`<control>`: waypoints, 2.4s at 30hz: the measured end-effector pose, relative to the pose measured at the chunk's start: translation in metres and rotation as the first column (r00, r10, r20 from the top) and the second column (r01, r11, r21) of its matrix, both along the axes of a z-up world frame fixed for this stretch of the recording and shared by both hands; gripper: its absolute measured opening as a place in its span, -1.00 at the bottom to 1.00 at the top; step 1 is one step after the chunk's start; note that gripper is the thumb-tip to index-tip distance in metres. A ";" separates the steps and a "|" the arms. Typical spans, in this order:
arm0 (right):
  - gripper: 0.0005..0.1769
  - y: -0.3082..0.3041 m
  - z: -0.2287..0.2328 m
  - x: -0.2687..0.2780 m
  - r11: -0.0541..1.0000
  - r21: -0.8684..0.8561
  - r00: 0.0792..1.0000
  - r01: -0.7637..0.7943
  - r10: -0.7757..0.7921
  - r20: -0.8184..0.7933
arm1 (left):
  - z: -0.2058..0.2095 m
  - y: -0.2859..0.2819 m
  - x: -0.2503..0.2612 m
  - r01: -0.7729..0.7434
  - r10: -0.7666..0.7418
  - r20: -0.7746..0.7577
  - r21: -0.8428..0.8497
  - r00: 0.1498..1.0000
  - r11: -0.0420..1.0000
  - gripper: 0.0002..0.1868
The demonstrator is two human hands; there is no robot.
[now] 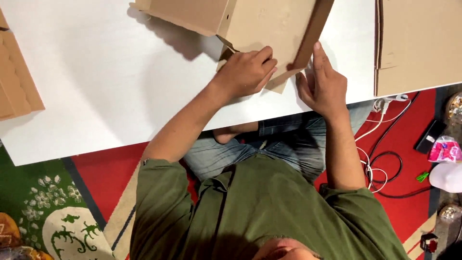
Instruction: Assembling a cardboard box by folding and tucking its flaps into place.
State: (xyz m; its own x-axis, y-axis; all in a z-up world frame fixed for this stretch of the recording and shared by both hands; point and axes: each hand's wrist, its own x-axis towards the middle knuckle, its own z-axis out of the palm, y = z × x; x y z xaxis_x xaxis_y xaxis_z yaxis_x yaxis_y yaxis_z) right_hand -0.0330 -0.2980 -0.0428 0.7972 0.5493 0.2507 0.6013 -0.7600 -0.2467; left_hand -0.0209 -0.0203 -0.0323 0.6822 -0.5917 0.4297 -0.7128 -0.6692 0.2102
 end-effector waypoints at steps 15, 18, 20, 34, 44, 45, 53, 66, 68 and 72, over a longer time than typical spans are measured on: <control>-0.55 -0.001 0.002 -0.003 0.955 0.160 0.912 -0.248 0.175 0.371 | 0.056 0.070 0.018 0.005 0.030 0.277 -0.123 0.960 0.992 -0.77; -0.54 0.000 0.004 -0.003 0.967 0.127 0.919 -0.220 0.162 0.360 | 0.051 0.072 0.018 -0.061 0.076 0.246 -0.071 0.966 0.996 -0.74; -0.44 0.001 0.004 -0.003 0.970 0.122 0.927 -0.210 0.158 0.341 | 0.048 0.075 0.019 -0.066 0.078 0.241 -0.057 0.967 0.996 -0.78; -0.30 -0.007 0.002 -0.002 0.987 0.107 0.978 -0.123 0.102 0.184 | 0.048 0.051 0.012 -0.107 0.109 0.244 -0.022 0.964 0.994 -0.79; -0.32 -0.003 0.025 0.007 0.972 0.119 0.972 -0.201 0.183 0.144 | 0.071 0.016 -0.060 -0.196 0.269 -0.218 0.305 0.938 0.932 -0.85; -0.22 -0.003 0.019 0.008 0.971 0.008 0.969 -0.240 0.238 0.072 | 0.072 0.018 -0.069 -0.138 0.263 -0.297 0.382 0.918 0.914 -0.80; -0.06 0.039 0.035 0.023 0.958 0.038 0.941 -0.286 0.288 -0.177 | 0.083 -0.003 -0.077 -0.322 0.476 -0.563 0.357 0.675 0.877 -0.88; -0.19 0.042 0.003 0.017 0.950 -0.018 0.950 -0.313 0.313 -0.004 | 0.098 -0.017 -0.014 -0.519 0.285 -0.805 -0.032 0.520 0.854 -0.49; -0.20 0.041 0.004 0.019 0.948 -0.029 0.949 -0.316 0.316 -0.004 | 0.085 -0.011 -0.005 -0.510 0.304 -0.770 -0.032 0.561 0.859 -0.49; -0.19 0.039 0.002 0.019 0.956 -0.025 0.955 -0.293 0.294 0.038 | 0.073 -0.001 0.005 -0.465 0.257 -0.734 -0.090 0.628 0.881 -0.74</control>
State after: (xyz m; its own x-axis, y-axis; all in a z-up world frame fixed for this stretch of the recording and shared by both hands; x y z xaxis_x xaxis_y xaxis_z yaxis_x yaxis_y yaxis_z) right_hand -0.0139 -0.2587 -0.0408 0.5892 0.7627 0.2667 0.8080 -0.5525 -0.2047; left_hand -0.0156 -0.0215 0.0410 0.9717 -0.1750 -0.1586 -0.0058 -0.6890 0.7247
